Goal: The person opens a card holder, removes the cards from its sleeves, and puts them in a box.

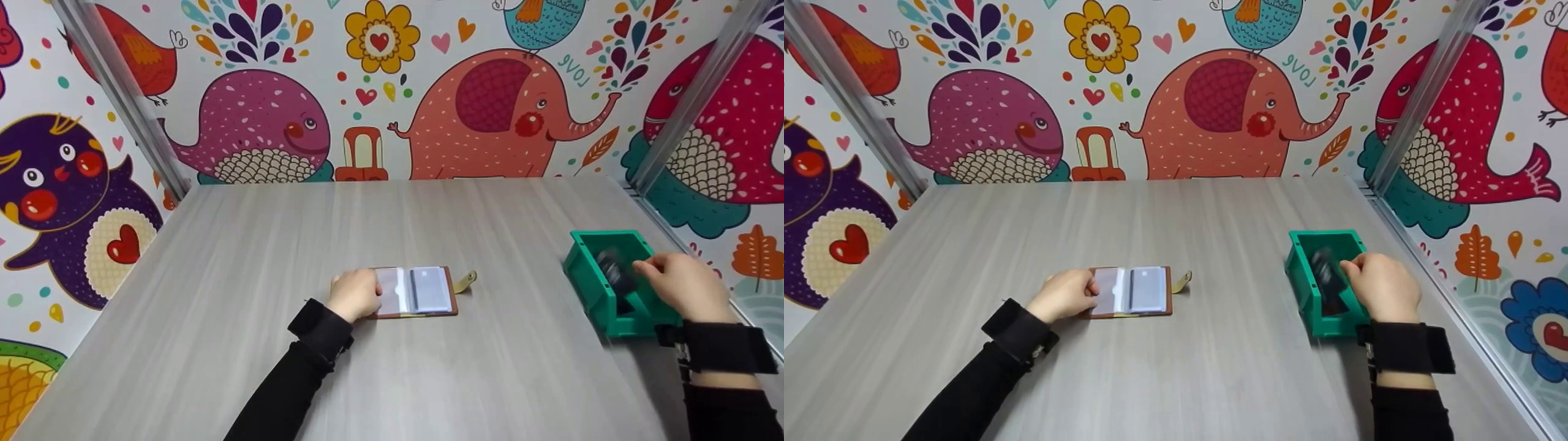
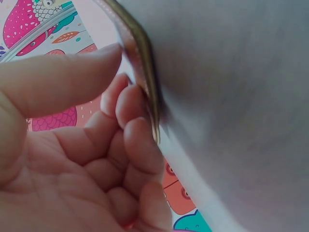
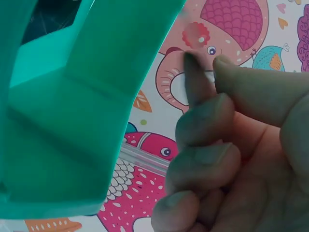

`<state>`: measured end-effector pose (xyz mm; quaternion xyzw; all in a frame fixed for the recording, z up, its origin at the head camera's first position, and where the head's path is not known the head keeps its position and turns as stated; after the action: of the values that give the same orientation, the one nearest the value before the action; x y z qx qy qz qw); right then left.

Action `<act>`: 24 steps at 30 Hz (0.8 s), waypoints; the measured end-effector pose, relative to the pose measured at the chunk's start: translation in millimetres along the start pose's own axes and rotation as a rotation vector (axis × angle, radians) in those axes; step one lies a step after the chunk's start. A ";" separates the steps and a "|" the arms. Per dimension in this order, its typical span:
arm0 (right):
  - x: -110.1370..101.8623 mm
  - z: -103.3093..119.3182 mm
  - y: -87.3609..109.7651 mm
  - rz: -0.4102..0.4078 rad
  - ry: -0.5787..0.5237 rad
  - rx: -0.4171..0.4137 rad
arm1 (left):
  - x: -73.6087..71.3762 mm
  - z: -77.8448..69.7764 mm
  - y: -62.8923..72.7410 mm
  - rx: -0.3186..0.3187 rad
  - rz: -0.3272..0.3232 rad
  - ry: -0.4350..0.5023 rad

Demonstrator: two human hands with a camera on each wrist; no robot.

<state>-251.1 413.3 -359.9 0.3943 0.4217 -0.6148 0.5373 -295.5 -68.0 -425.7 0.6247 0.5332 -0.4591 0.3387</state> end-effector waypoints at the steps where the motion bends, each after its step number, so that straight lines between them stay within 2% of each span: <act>1: -0.1 0.3 0.3 -0.002 0.004 -0.002 | 0.2 0.0 -0.1 -0.001 0.001 -0.001; 6: 0.3 3.4 1.9 -0.028 0.012 -0.005 | -0.2 -0.6 0.5 0.003 0.001 -0.002; 13: 0.5 15.4 4.0 -0.116 0.015 -0.070 | -0.4 0.2 1.4 0.001 0.004 -0.010; 18: 0.8 23.1 5.4 -0.112 0.001 -0.067 | 0.1 0.3 1.1 0.005 0.001 -0.010; 24: 0.2 40.0 8.2 -0.142 -0.036 -0.104 | -0.2 -0.6 0.7 -0.002 0.008 0.001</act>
<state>-244.2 375.0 -347.5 0.3236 0.4703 -0.6357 0.5196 -294.7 -67.7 -425.3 0.6266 0.5313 -0.4572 0.3408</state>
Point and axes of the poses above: each hand's wrist, its own y-axis away from the middle knuckle, its own x-axis out of the palm, z = x × y, the point moved 5 cm from there along -y, towards the middle knuckle, and after that the axes turned 3 degrees about -z, right-handed, at the moved point
